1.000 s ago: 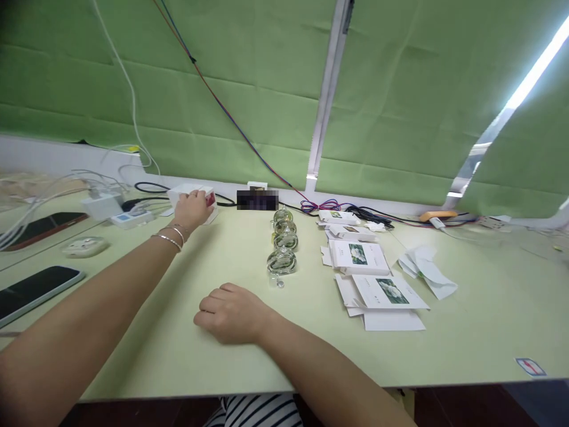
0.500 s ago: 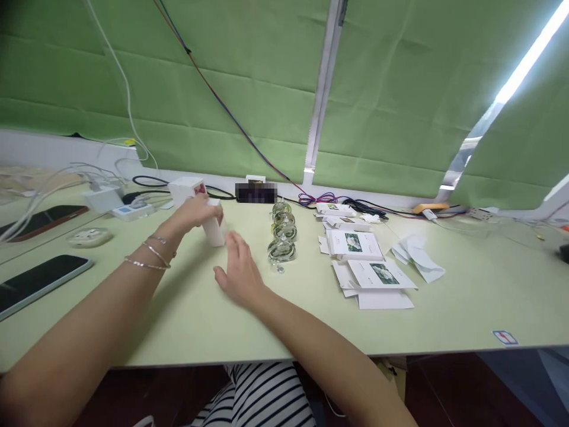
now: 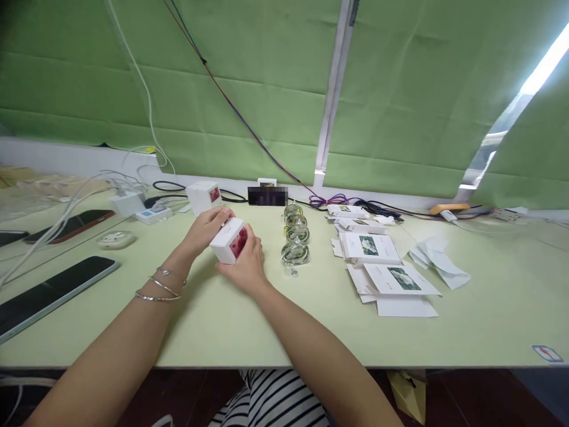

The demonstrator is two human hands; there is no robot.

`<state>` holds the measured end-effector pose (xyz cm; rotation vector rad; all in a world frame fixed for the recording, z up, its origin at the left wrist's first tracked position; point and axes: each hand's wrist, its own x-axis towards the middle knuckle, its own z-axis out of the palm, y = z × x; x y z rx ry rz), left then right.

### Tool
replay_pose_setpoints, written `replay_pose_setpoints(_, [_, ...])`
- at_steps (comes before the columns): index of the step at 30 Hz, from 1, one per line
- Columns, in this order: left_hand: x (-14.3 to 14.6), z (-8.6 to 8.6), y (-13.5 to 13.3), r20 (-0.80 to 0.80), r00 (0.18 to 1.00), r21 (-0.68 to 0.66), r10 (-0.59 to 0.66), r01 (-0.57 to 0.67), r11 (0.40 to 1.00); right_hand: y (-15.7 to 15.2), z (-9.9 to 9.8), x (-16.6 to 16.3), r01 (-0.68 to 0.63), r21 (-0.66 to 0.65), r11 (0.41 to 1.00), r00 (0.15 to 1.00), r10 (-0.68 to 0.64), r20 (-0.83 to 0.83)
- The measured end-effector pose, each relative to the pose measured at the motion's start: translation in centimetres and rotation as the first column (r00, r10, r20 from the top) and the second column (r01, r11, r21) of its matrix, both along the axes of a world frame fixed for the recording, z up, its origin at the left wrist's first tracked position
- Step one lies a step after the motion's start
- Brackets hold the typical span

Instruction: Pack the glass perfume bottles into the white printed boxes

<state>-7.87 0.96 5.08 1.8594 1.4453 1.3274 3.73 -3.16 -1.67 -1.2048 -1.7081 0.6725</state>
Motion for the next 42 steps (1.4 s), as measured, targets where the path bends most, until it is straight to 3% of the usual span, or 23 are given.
replay_pose_setpoints(4, [0.5,-0.1,-0.3,0.218,0.966,0.029,-0.14,0.137,0.99,0.3,-0.3,0.0,-0.021,0.006,1.0,0.999,0.021,-0.047])
replay_pose_setpoints(6, [0.8,0.0,-0.8,0.199,0.951,0.048,-0.235,0.23,0.972,0.7,-0.5,0.1,-0.023,-0.016,1.0,0.995,0.022,-0.1])
replay_pose_setpoints(8, [0.9,0.1,-1.2,0.082,0.958,0.087,-0.276,0.269,0.959,1.1,-0.7,0.2,-0.054,-0.036,0.998,0.988,0.048,-0.147])
replay_pose_setpoints(12, [0.5,0.2,-1.6,-0.231,0.947,0.256,-0.222,0.279,0.925,1.3,-0.7,0.3,-0.082,-0.032,0.996,0.978,0.074,-0.197])
replay_pose_setpoints(15, [0.2,0.1,-1.5,-0.379,0.912,0.295,-0.158,0.281,0.913,1.1,-0.3,0.6,-0.068,-0.033,0.997,0.978,0.06,-0.199])
replay_pose_setpoints(20, [-0.2,-0.6,-1.1,-0.474,0.879,0.28,-0.053,0.207,0.937,0.7,0.4,1.1,-0.016,-0.05,0.999,0.983,0.007,-0.184])
replay_pose_setpoints(25, [-0.5,-1.0,-0.7,-0.486,0.874,0.379,0.015,0.196,0.904,0.6,0.3,1.1,-0.045,-0.037,0.998,0.986,0.038,-0.165])
replay_pose_setpoints(28, [-0.7,-0.8,-0.6,-0.479,0.877,0.347,0.029,0.158,0.925,0.5,0.1,0.9,-0.063,0.012,0.998,0.989,0.064,-0.137])
replay_pose_setpoints(32, [-1.1,-0.4,-0.8,-0.324,0.943,0.274,0.07,0.022,0.962,0.4,-0.1,0.8,-0.055,0.003,0.998,0.987,0.055,-0.15])
replay_pose_setpoints(35, [-1.5,0.3,-1.3,-0.319,0.947,0.207,0.028,0.041,0.978,0.5,0.0,0.9,-0.025,-0.011,1.0,0.989,0.023,-0.149])
replay_pose_setpoints(38, [-1.8,1.2,-2.0,-0.366,0.931,0.115,0.003,0.042,0.993,0.4,-0.1,0.9,-0.05,0.092,0.994,0.996,0.057,-0.072])
replay_pose_setpoints(42, [-2.6,1.5,-2.3,-0.42,0.896,-0.137,-0.143,0.094,0.986,0.3,-0.2,0.8,-0.076,0.151,0.986,0.987,0.053,0.149])
